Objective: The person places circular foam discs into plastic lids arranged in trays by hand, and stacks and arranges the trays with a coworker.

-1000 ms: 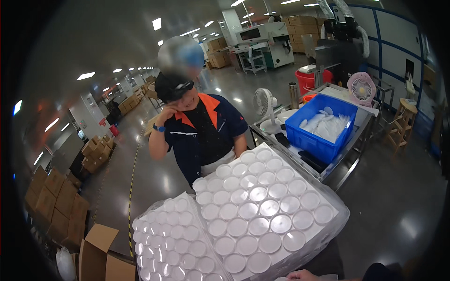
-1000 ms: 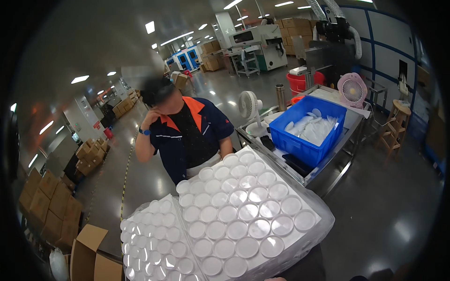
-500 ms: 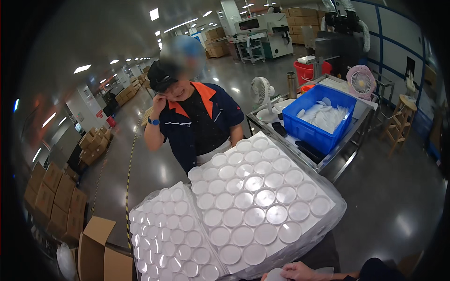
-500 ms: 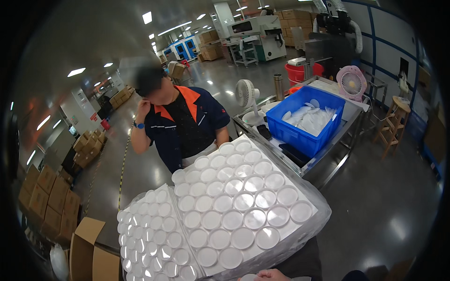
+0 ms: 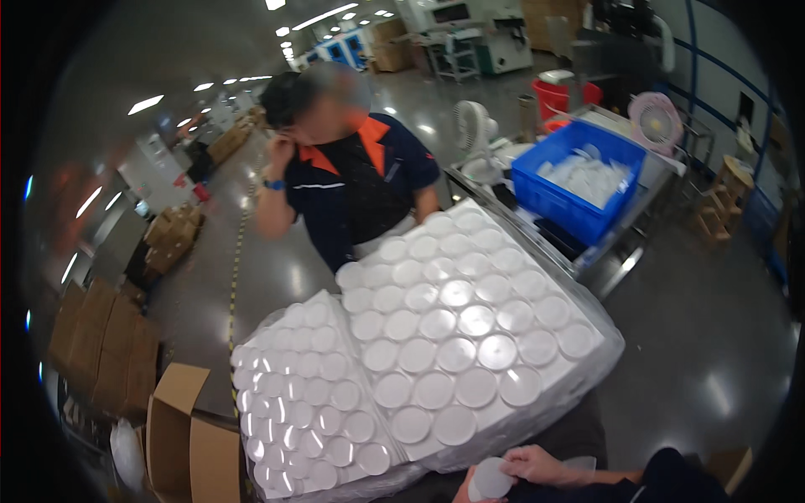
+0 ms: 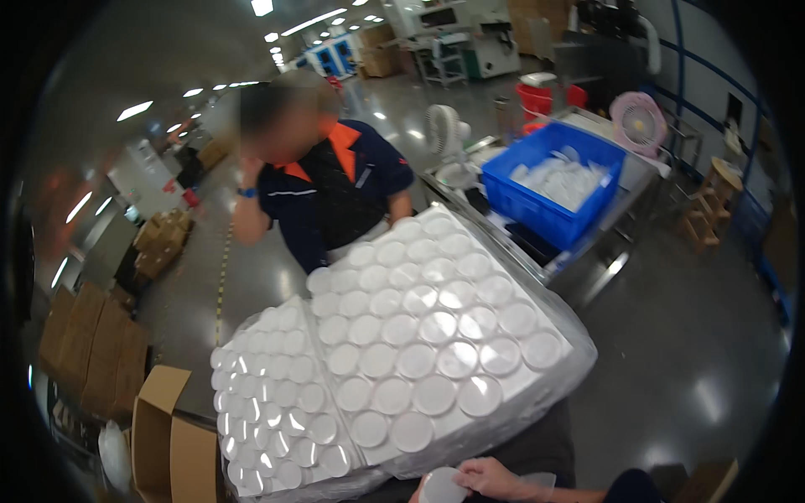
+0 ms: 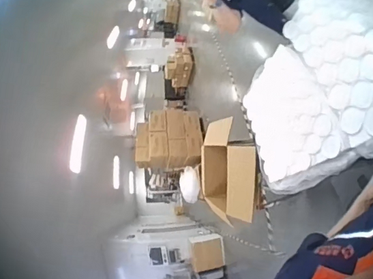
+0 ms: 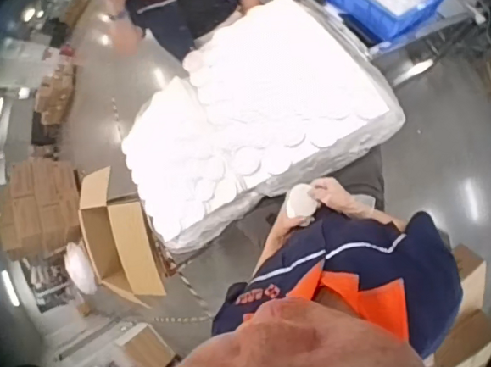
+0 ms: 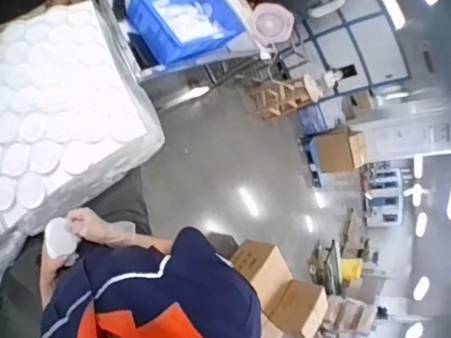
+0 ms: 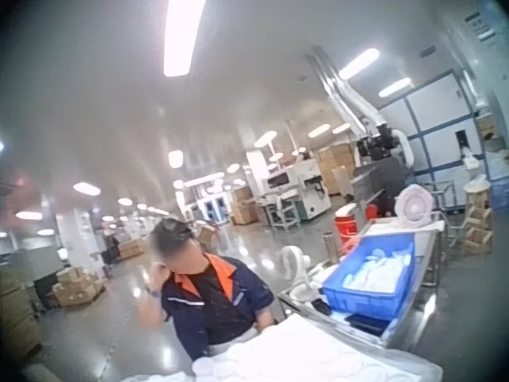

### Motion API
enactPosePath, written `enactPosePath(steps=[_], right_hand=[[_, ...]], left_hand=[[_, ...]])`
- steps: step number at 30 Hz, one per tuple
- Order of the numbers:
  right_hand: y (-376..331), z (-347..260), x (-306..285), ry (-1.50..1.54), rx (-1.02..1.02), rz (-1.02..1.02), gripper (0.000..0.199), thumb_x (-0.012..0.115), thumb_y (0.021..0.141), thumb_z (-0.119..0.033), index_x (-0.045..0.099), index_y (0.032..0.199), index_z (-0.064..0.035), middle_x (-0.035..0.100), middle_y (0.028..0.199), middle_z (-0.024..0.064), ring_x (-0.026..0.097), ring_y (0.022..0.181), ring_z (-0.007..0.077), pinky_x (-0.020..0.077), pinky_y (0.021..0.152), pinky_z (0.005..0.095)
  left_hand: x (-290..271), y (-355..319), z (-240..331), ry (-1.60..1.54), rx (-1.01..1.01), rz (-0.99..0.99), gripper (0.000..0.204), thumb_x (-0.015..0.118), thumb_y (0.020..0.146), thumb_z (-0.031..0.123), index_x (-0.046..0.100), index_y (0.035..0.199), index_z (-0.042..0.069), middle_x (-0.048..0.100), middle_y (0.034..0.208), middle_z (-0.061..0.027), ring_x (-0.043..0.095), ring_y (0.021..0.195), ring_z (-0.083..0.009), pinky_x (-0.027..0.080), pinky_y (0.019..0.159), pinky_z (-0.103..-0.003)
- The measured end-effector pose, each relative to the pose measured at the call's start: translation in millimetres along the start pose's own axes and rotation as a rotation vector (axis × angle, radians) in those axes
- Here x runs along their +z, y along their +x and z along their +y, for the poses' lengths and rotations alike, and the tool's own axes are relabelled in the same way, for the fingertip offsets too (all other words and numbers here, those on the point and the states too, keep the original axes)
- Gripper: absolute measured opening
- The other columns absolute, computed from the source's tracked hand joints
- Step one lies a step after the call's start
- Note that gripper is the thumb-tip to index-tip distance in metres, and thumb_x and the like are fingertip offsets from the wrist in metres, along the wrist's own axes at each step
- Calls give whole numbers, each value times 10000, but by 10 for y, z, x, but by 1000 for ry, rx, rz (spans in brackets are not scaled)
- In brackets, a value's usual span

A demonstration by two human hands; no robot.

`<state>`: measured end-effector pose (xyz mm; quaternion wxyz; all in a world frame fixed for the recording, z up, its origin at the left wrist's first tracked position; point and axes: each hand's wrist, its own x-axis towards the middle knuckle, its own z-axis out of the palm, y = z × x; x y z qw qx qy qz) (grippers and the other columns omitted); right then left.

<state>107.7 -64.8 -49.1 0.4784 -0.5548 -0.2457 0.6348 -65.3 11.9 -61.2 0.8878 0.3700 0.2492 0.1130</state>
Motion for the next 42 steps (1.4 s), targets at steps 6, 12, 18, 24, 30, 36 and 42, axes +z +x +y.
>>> enactPosePath(steps=[6, 12, 18, 24, 30, 36, 42], right_hand=[[4, 89, -1, 84, 53, 50, 170, 547, 849, -165, 588, 856, -1, 543, 674, 6, 492, 614, 62, 402, 591, 201], [-2, 70, -9, 89, 30, 38, 169, 553, 844, -158, 589, 855, 6, 551, 695, 6, 497, 619, 67, 407, 598, 202], [-1, 33, -11, 101, 81, 60, 166, 558, 840, -156, 587, 839, 7, 555, 698, 8, 503, 632, 69, 409, 606, 204], [-31, -2, 18, 149, 0, 104, 127, 553, 839, -120, 575, 860, 3, 566, 725, 14, 515, 635, 73, 418, 616, 203], [-7, 13, 0, 336, -23, 116, 111, 581, 811, -73, 575, 875, 17, 574, 732, 22, 525, 638, 79, 434, 608, 213], [7, 100, -24, 161, -15, 126, 111, 621, 788, -97, 602, 772, 12, 573, 682, 19, 513, 593, 69, 427, 561, 210], [-34, 50, -20, 124, -46, 164, 140, 635, 783, -129, 586, 712, -18, 554, 643, -2, 493, 579, 56, 395, 533, 194]], left_hand=[[-24, 7, 38, -95, -182, -12, 713, 675, 669, 129, 302, 1271, 48, 480, 1152, -109, 513, 1025, -213, 514, 740, -335], [-38, -18, 15, -166, -135, 30, 728, 685, 657, 148, 304, 1269, 47, 489, 1134, -105, 523, 1005, -210, 512, 733, -324], [182, 13, 177, 87, 52, -74, 754, 702, 638, 166, 307, 1270, 48, 487, 1141, -102, 520, 1014, -213, 497, 752, -313], [-132, 19, -80, -73, -36, -34, 763, 701, 639, 157, 300, 1275, 31, 480, 1161, -111, 506, 1045, -216, 457, 834, -324], [-61, -41, 10, -321, -167, 90, 656, 653, 701, 121, 330, 1260, 5, 490, 1174, -134, 498, 1067, -239, 429, 889, -359], [-31, -45, 15, -366, -144, 185, 540, 613, 719, 141, 414, 1197, -8, 486, 1183, -164, 494, 1067, -270, 425, 886, -405], [-9, -36, 10, -344, -106, 163, 567, 590, 676, 117, 393, 1197, 13, 475, 1153, -181, 483, 1058, -313, 445, 833, -436]])
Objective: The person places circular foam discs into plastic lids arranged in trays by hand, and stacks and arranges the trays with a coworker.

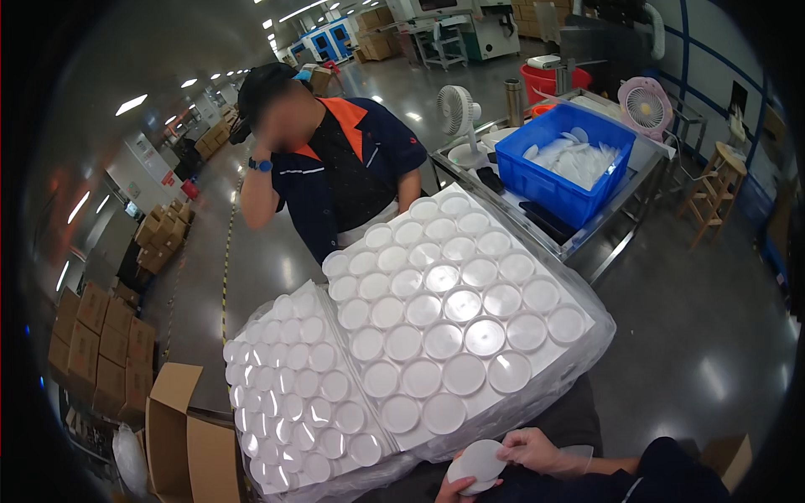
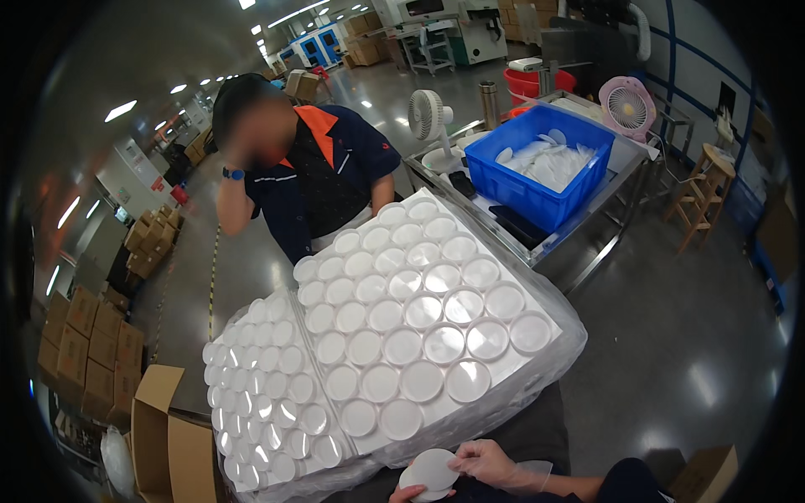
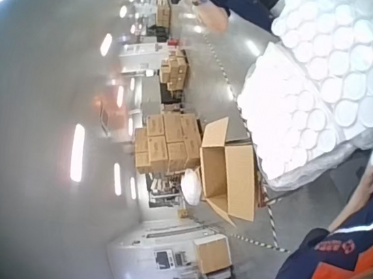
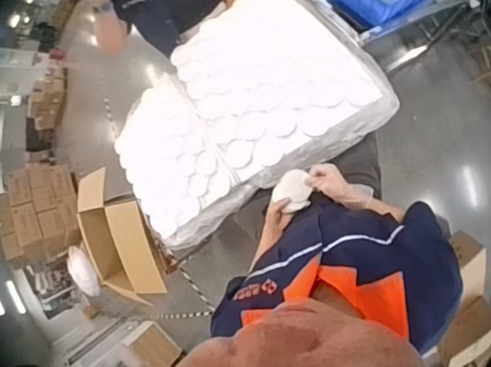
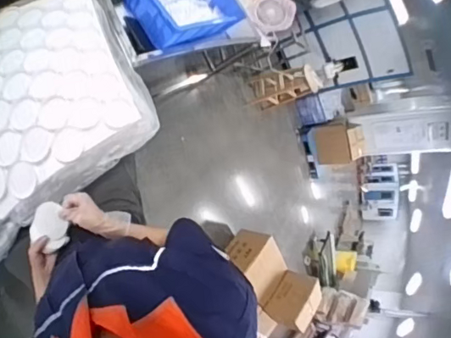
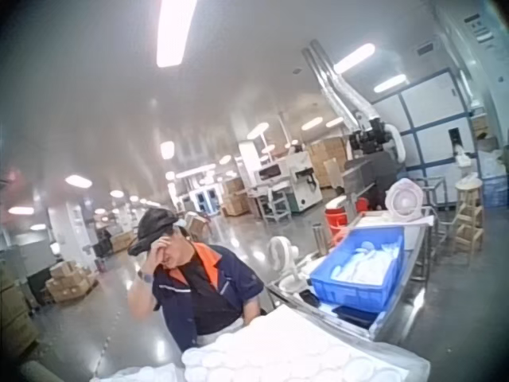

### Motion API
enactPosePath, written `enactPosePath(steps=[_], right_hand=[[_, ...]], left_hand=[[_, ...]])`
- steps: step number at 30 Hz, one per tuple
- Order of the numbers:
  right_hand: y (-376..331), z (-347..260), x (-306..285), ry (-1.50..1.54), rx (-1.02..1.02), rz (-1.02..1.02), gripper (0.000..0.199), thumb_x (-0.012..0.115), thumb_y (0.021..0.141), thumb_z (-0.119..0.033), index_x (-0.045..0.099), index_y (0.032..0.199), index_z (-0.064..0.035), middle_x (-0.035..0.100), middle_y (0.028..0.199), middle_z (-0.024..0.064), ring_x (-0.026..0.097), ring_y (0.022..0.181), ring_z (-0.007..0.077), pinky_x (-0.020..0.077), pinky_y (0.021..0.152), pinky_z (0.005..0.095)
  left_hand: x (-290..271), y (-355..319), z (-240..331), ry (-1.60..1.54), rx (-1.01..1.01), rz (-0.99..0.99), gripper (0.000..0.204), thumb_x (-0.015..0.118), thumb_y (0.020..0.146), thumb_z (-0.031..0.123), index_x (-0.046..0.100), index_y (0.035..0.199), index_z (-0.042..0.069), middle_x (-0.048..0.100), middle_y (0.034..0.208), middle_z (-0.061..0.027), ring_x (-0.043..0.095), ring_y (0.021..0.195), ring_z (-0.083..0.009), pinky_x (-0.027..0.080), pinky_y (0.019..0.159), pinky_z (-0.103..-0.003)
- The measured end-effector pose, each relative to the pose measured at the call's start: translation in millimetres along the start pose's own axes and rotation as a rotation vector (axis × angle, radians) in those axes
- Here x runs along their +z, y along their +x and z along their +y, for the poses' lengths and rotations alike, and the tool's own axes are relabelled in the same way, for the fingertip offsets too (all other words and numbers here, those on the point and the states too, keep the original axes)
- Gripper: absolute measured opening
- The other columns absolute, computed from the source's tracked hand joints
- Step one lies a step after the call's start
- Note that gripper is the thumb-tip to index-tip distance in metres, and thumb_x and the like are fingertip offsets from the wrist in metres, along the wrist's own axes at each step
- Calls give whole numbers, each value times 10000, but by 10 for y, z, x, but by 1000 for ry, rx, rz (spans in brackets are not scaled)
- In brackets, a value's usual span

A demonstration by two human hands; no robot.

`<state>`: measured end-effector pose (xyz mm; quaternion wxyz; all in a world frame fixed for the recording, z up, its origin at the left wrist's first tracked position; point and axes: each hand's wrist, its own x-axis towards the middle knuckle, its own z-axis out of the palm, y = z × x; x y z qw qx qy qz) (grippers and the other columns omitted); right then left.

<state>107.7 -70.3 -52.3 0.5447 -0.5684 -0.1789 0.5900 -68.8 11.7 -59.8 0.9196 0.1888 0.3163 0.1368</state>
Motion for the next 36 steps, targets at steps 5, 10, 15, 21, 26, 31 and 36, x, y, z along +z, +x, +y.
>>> enactPosePath(steps=[5, 10, 15, 21, 26, 31, 36], right_hand=[[0, -14, 15, 39, -4, -20, 163, 628, 790, -147, 560, 696, -32, 522, 624, -23, 468, 577, 47, 372, 524, 191], [3, -7, -23, -45, -29, -21, 147, 602, 818, -145, 556, 750, -22, 515, 675, -27, 458, 634, 36, 384, 573, 191], [43, -150, -92, -50, -252, 118, 143, 594, 810, -100, 555, 908, -3, 532, 747, -21, 481, 675, 41, 412, 607, 201], [503, -757, -479, -401, -508, 585, 206, 620, 752, -106, 553, 921, -9, 497, 653, 11, 446, 590, 72, 397, 557, 226], [924, -1184, -944, -378, -702, 899, 182, 598, 754, -100, 577, 918, -25, 497, 638, -3, 444, 576, 75, 393, 547, 223], [762, -1211, -1521, -416, -616, 917, 201, 594, 753, -101, 585, 937, -22, 516, 634, -5, 455, 581, 67, 398, 551, 221], [676, -1070, -1574, -807, -499, 958, 155, 636, 707, -138, 594, 807, -26, 534, 616, 64, 517, 560, 189, 432, 570, 292]], left_hand=[[21, 7, 0, 14, 32, -12, 599, 566, 633, 93, 373, 1197, 33, 465, 1123, -197, 472, 1049, -356, 465, 781, -468], [65, 57, 43, -8, 4, -13, 636, 543, 590, 70, 353, 1197, 54, 454, 1093, -214, 461, 1040, -399, 486, 728, -499], [77, 100, 71, -17, 27, -79, 650, 546, 561, 53, 334, 1175, 37, 457, 1083, -229, 469, 1042, -423, 465, 784, -547], [233, 73, 132, -25, 119, -26, 597, 516, 492, 53, 393, 1076, 50, 478, 1016, -234, 496, 984, -426, 488, 705, -507], [270, 123, 169, -123, 36, -64, 539, 535, 534, 119, 413, 1058, 80, 452, 991, -203, 487, 954, -382, 475, 669, -472], [307, 176, 214, -266, 8, -213, 551, 557, 568, 126, 410, 1097, 80, 435, 1028, -218, 437, 1013, -370, 456, 727, -477], [393, 222, 252, -311, -19, -269, 571, 572, 575, 163, 426, 1124, 104, 418, 1038, -206, 398, 1033, -352, 443, 729, -459]])
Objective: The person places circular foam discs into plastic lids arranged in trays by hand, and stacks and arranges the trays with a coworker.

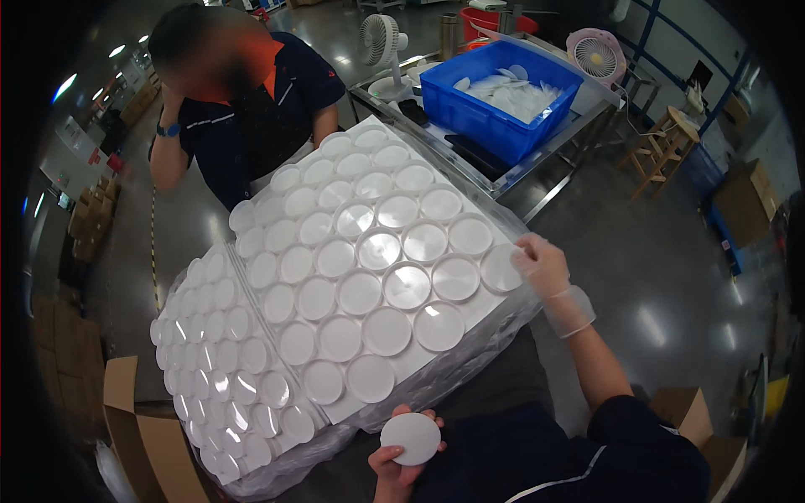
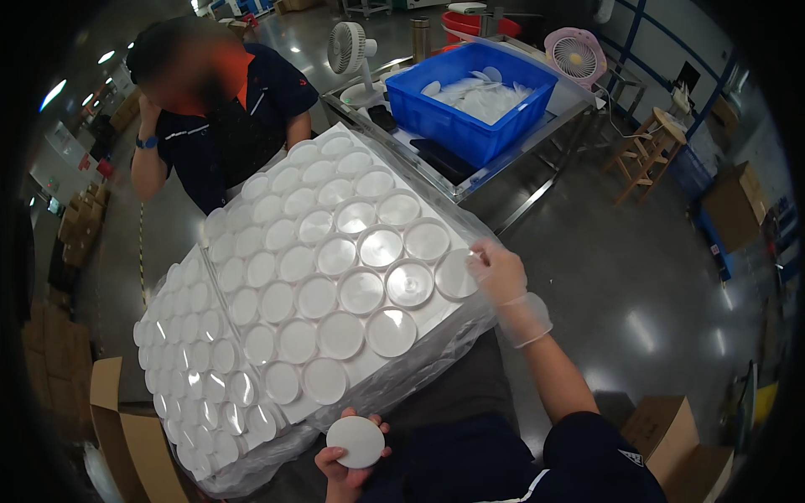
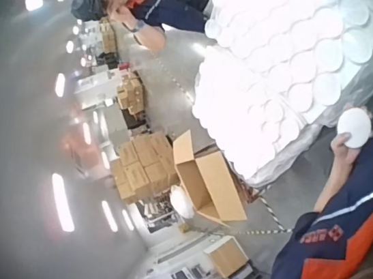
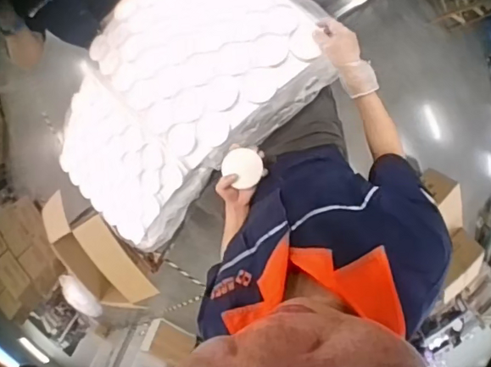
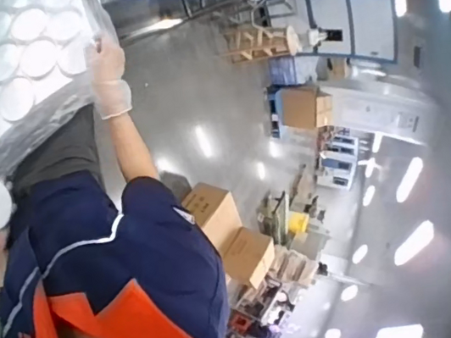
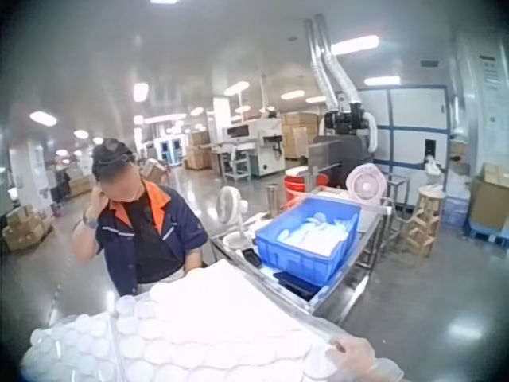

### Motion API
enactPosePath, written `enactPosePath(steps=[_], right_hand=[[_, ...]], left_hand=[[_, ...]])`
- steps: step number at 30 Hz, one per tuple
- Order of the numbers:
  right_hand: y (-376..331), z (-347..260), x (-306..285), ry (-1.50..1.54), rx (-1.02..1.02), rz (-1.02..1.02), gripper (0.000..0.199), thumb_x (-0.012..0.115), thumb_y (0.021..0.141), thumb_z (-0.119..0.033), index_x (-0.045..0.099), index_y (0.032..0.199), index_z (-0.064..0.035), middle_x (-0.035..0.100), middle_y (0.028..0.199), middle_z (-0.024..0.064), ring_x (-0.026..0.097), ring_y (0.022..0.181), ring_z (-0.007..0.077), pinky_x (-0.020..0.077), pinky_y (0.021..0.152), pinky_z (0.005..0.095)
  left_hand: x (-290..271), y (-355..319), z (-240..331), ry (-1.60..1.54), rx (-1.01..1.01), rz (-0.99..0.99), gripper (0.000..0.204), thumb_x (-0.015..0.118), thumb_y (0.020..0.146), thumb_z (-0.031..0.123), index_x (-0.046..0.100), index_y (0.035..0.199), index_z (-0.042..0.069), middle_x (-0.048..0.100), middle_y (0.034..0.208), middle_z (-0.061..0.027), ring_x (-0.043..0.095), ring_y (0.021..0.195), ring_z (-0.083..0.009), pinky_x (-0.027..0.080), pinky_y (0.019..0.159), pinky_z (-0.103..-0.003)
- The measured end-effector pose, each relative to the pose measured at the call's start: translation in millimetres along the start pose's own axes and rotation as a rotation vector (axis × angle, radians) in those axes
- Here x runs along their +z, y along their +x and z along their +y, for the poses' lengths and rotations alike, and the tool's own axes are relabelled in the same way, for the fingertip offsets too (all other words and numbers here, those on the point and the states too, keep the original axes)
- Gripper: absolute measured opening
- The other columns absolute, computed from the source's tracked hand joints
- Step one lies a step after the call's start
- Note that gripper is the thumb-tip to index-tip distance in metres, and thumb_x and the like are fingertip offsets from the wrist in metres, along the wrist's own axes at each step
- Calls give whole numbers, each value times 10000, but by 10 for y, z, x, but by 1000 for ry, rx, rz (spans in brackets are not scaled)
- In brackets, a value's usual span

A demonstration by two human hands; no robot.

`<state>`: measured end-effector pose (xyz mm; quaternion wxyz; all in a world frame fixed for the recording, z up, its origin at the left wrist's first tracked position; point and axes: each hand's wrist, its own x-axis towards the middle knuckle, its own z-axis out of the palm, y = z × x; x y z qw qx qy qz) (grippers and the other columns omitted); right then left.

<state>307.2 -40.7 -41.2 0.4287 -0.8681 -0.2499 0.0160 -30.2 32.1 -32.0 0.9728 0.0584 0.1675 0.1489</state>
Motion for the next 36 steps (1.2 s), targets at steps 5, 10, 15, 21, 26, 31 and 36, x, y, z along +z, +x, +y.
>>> enactPosePath(steps=[5, 10, 15, 21, 26, 31, 36], right_hand=[[-101, 29, 40, -366, -562, 256, 179, 659, 639, -204, 557, 709, -74, 520, 682, 72, 513, 644, 242, 422, 591, 349], [-219, 54, -34, -380, -731, -44, 223, 651, 641, -254, 544, 741, -86, 519, 776, 69, 509, 721, 250, 408, 611, 365], [-318, 60, 22, -460, -671, -176, 406, 609, 704, -405, 567, 950, -85, 473, 1138, 144, 461, 1044, 320, 377, 844, 422], [-362, 0, 68, -553, -632, -263, 527, 593, 702, -473, 508, 1080, -117, 370, 1260, 144, 349, 1171, 321, 318, 891, 494], [-220, -234, -94, -544, -586, -449, 479, 601, 701, -450, 523, 1040, -120, 430, 1181, 115, 402, 1113, 281, 329, 861, 468], [-400, -526, 282, -511, -714, -352, 324, 600, 723, -327, 566, 917, -69, 505, 1060, 115, 458, 1031, 251, 360, 815, 429], [-987, -1100, 945, -130, -736, -541, 390, 574, 744, -310, 516, 1006, -27, 499, 1068, 149, 469, 1009, 312, 373, 822, 411]], left_hand=[[111, 43, -40, 41, -37, -44, 582, 575, 592, 202, 428, 1151, 132, 409, 1053, -208, 389, 1028, -337, 434, 724, -435], [113, 21, -85, 36, -59, -59, 580, 570, 600, 215, 423, 1150, 107, 412, 1049, -214, 396, 1021, -345, 438, 705, -423], [199, 36, -93, 119, -64, -49, 568, 562, 601, 215, 419, 1136, 88, 417, 1038, -227, 412, 1005, -346, 449, 690, -417], [247, -34, -130, 173, -68, -47, 562, 570, 585, 230, 420, 1110, 95, 426, 1028, -215, 422, 979, -342, 453, 665, -415], [254, -108, -130, 191, -68, -22, 556, 579, 574, 242, 435, 1094, 104, 433, 1027, -194, 425, 963, -332, 449, 642, -412], [171, -159, -93, 89, 29, -11, 572, 558, 596, 205, 420, 1137, 80, 433, 1064, -218, 439, 993, -366, 453, 674, -447], [160, -185, -10, 109, 163, 61, 564, 544, 597, 175, 416, 1139, 91, 439, 1072, -201, 455, 992, -359, 454, 676, -456]])
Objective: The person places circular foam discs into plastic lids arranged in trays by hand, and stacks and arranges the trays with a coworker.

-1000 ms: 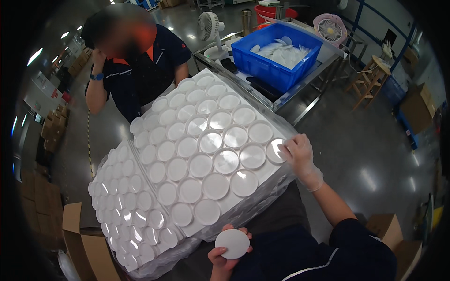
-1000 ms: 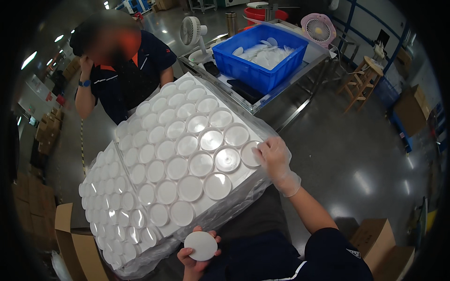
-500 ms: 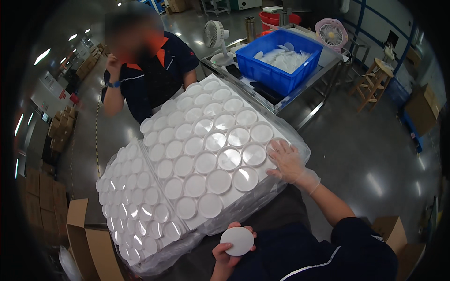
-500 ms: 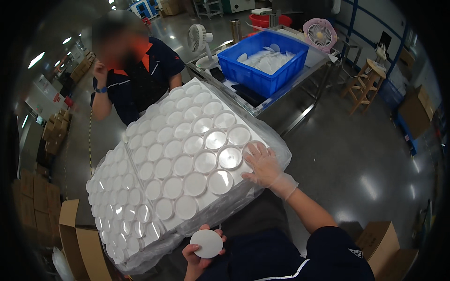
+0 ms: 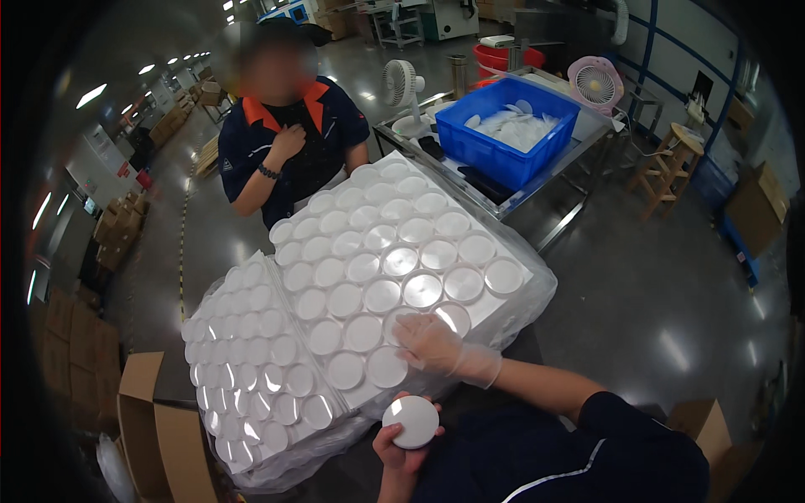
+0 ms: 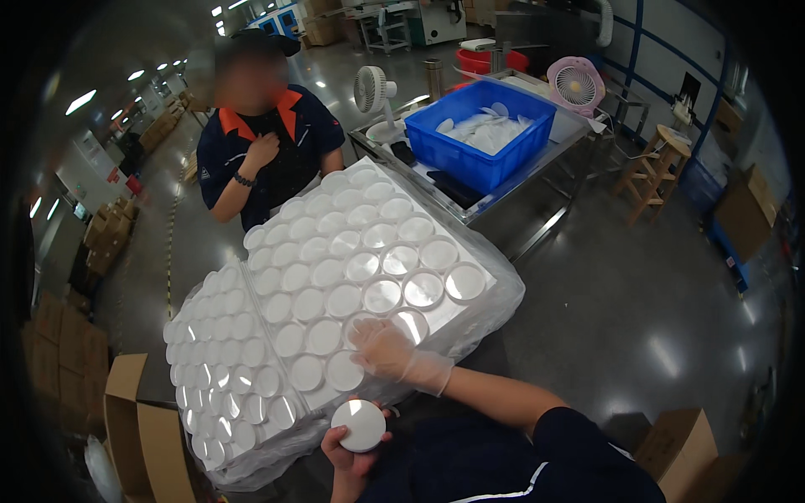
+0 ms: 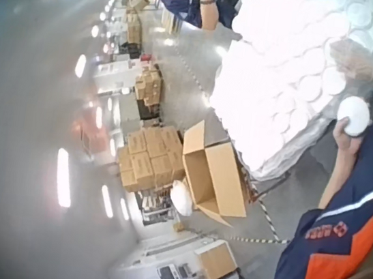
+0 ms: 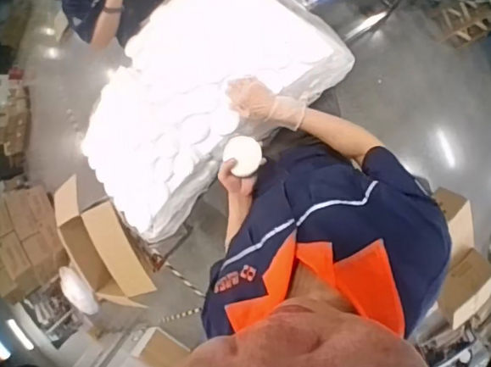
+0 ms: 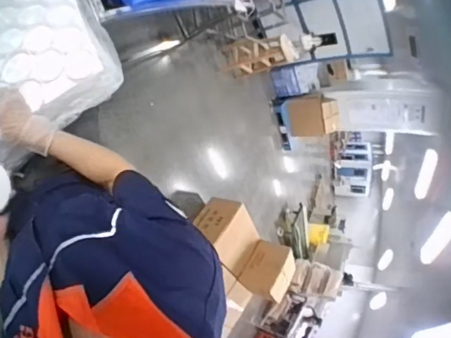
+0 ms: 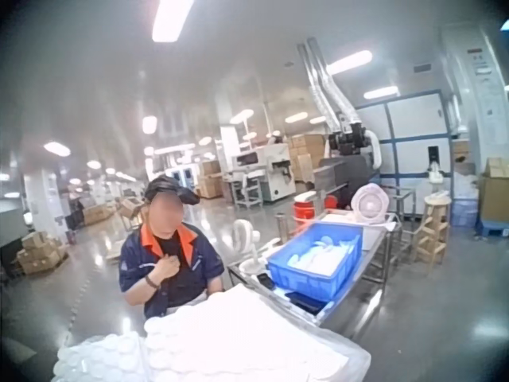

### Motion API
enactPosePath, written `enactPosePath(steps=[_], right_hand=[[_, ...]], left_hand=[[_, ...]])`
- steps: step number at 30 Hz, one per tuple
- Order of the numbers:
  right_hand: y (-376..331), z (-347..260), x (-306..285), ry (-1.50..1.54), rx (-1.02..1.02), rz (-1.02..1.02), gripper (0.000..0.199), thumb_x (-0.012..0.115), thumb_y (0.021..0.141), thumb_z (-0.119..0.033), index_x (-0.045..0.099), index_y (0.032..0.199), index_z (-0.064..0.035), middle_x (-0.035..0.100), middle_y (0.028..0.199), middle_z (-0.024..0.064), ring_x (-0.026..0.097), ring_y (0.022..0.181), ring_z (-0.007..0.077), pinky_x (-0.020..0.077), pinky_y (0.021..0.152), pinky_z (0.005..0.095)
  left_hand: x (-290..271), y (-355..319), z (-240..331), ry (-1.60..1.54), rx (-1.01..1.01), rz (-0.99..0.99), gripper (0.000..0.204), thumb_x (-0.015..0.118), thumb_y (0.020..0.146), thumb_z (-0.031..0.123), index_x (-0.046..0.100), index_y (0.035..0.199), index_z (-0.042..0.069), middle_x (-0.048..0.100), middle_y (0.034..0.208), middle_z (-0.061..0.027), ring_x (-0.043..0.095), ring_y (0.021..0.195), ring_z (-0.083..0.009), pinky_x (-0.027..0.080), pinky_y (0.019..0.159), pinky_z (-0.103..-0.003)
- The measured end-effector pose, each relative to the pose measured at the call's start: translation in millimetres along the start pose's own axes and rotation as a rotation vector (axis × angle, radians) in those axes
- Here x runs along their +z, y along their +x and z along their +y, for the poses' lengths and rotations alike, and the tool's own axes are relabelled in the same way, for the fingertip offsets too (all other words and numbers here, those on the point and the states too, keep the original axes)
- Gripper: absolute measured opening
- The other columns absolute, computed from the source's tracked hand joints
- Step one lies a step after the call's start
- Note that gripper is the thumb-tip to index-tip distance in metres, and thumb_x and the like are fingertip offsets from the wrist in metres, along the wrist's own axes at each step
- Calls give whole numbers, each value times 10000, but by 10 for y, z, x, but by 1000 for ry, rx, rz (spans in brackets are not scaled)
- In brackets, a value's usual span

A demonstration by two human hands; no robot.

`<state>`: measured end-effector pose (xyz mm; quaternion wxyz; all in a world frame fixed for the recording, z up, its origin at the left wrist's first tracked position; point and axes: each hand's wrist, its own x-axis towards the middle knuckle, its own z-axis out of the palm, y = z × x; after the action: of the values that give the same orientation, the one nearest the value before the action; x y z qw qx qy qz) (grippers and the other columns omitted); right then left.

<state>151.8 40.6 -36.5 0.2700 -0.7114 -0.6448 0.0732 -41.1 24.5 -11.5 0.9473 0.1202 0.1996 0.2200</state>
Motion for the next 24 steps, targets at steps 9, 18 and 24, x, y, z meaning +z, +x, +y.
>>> enactPosePath(steps=[9, 18, 24], right_hand=[[54, -67, 218, -201, 21, -33, 584, 587, 745, -384, 429, 1164, -10, 404, 1189, 223, 420, 1074, 378, 367, 868, 441], [-234, -509, -173, 651, 100, -41, 562, 743, 612, -358, 491, 996, -33, 507, 895, 129, 535, 804, 252, 429, 733, 339], [-392, -417, -215, 726, 154, -139, 490, 762, 604, -287, 466, 910, -44, 493, 820, 97, 508, 725, 209, 430, 629, 321]], left_hand=[[-40, 127, 185, 117, 275, 19, 594, 528, 602, 161, 378, 1174, 114, 440, 1088, -181, 453, 1021, -360, 459, 646, -471], [-130, 241, 152, 218, 291, -25, 584, 497, 628, 64, 317, 1182, 74, 454, 1077, -162, 493, 1000, -324, 492, 729, -476], [-124, 221, 41, 216, 192, -13, 528, 572, 734, 282, 352, 1181, 107, 431, 1126, -134, 482, 984, -314, 485, 641, -462]])
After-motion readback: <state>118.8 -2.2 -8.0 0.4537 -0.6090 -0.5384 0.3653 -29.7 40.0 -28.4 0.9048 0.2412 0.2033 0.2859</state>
